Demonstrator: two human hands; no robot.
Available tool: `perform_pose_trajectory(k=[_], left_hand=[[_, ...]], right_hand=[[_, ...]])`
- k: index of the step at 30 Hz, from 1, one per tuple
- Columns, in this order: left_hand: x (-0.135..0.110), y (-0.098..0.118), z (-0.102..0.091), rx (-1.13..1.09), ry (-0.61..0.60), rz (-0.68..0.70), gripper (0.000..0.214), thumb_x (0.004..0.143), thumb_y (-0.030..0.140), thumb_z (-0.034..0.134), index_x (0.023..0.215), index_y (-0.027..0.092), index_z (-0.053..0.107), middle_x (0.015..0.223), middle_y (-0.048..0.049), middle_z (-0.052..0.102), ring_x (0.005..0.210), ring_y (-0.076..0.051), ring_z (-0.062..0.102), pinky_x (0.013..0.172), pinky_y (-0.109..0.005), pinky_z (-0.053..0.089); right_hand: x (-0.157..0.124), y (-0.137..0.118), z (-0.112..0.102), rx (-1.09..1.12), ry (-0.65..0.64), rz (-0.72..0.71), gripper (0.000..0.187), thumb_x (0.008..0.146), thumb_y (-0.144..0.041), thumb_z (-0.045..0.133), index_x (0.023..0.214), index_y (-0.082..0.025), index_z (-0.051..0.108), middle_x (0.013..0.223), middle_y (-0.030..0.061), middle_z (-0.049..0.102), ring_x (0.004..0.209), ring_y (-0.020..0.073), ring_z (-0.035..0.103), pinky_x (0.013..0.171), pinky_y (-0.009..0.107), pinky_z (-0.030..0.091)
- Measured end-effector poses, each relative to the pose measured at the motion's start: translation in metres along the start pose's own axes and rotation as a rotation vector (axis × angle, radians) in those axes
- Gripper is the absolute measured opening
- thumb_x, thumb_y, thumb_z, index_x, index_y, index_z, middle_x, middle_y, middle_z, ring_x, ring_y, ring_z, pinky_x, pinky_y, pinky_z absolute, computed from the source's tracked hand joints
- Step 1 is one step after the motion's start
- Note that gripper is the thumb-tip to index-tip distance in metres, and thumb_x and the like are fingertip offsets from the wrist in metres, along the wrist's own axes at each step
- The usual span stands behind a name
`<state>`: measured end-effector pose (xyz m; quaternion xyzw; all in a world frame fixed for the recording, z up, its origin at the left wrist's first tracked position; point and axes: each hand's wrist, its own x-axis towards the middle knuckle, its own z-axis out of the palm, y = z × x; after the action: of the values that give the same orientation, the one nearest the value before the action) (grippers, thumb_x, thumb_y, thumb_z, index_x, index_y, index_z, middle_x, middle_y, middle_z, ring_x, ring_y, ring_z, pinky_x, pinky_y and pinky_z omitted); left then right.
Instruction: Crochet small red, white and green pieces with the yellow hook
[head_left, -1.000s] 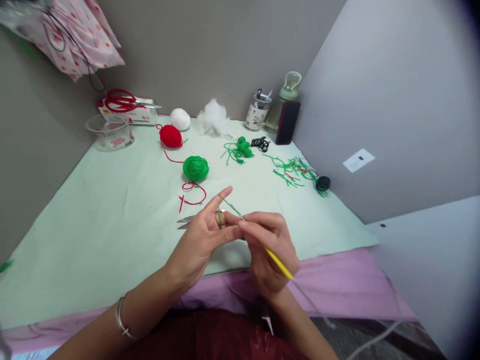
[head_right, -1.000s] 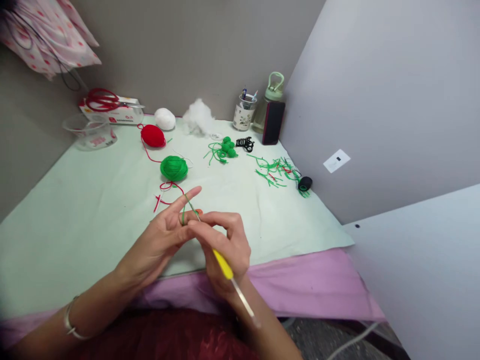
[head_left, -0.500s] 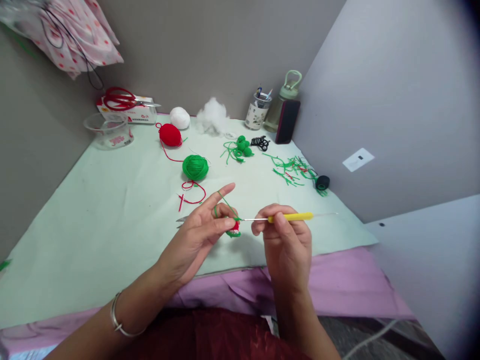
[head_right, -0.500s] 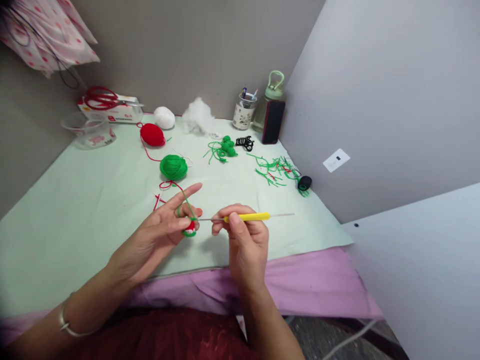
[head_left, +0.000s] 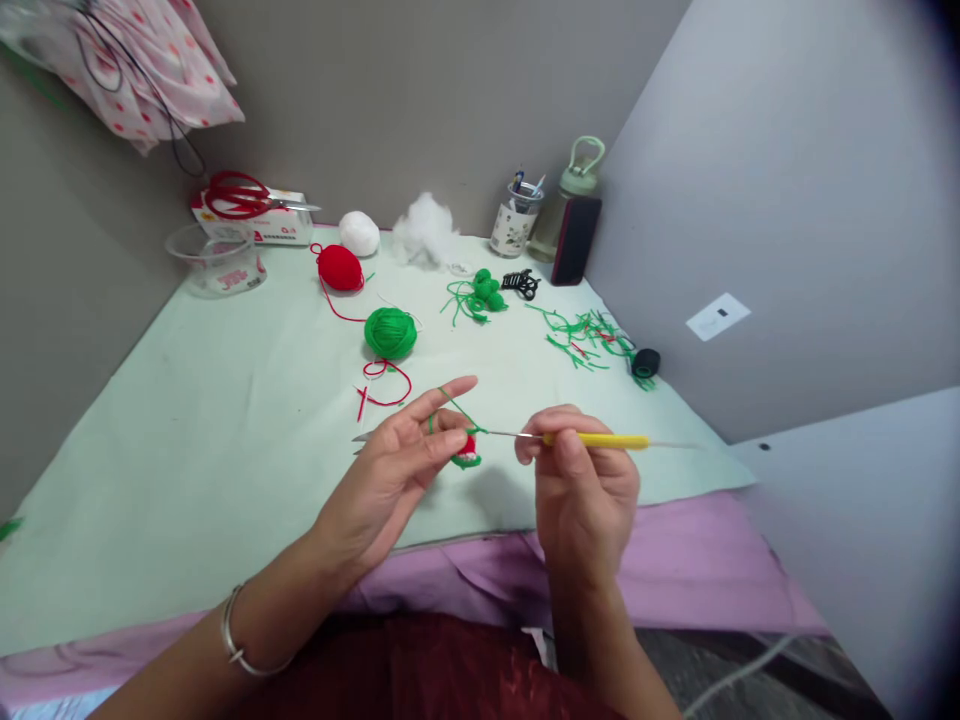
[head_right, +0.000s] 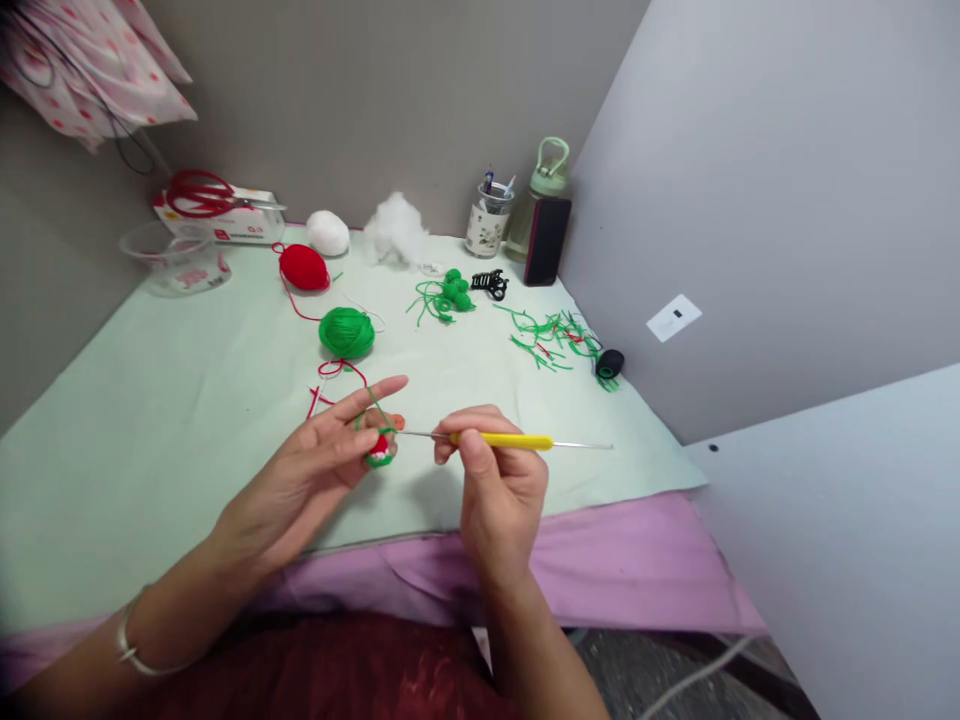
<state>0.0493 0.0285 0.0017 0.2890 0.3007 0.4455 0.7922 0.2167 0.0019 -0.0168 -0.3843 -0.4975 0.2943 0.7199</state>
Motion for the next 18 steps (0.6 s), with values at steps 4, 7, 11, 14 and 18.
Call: perform_pose_trajectory(k=[4, 7, 11, 14, 18], left_hand=[[-0.001, -0.005, 0.006, 0.060, -0.026, 0.069, 0.056, 0.082, 0.020, 0.088, 0.135, 0.027, 0.074, 0.090, 0.0010, 0.072, 0.084, -0.011, 0.062, 0.085, -0.023, 0.049], [0.000, -0.008, 0.008, 0.082, -0.025, 0.072, 0.054, 0.082, 0.021, 0.089, 0.134, 0.028, 0.075, 0.091, 0.0007, 0.074, 0.083, -0.011, 0.063, 0.086, -0.024, 0.050], [0.002, -0.010, 0.008, 0.074, 0.016, 0.096, 0.055, 0.081, 0.023, 0.091, 0.133, 0.027, 0.075, 0.080, 0.0035, 0.069, 0.078, -0.010, 0.062, 0.082, -0.023, 0.049], [0.004, -0.009, 0.007, -0.009, 0.001, 0.005, 0.055, 0.079, 0.026, 0.092, 0.132, 0.023, 0.076, 0.084, 0.0007, 0.071, 0.082, -0.012, 0.063, 0.084, -0.024, 0.049], [0.005, -0.005, 0.004, 0.001, 0.020, -0.042, 0.044, 0.080, 0.027, 0.091, 0.122, 0.019, 0.081, 0.086, -0.0009, 0.069, 0.081, -0.011, 0.060, 0.081, -0.021, 0.048]], right_hand=[[0.001, 0.000, 0.005, 0.010, -0.101, 0.033, 0.015, 0.100, -0.024, 0.066, 0.099, -0.026, 0.081, 0.091, 0.0029, 0.077, 0.077, 0.0155, 0.067, 0.070, 0.031, 0.057], [-0.003, -0.001, 0.008, -0.104, -0.112, -0.018, 0.018, 0.101, -0.020, 0.064, 0.104, -0.028, 0.081, 0.094, 0.0024, 0.079, 0.080, 0.0160, 0.070, 0.070, 0.031, 0.059], [-0.011, -0.001, 0.006, -0.455, -0.156, -0.289, 0.029, 0.099, -0.012, 0.065, 0.115, -0.031, 0.080, 0.104, 0.0042, 0.079, 0.092, 0.0188, 0.073, 0.076, 0.034, 0.062], [-0.013, 0.000, 0.002, -0.585, -0.167, -0.456, 0.037, 0.096, -0.008, 0.068, 0.122, -0.032, 0.078, 0.114, 0.0066, 0.077, 0.099, 0.0206, 0.073, 0.081, 0.036, 0.063], [-0.005, -0.003, -0.001, -0.259, -0.063, -0.195, 0.025, 0.101, -0.013, 0.060, 0.110, -0.027, 0.079, 0.085, 0.0022, 0.072, 0.074, 0.0162, 0.069, 0.066, 0.032, 0.059]])
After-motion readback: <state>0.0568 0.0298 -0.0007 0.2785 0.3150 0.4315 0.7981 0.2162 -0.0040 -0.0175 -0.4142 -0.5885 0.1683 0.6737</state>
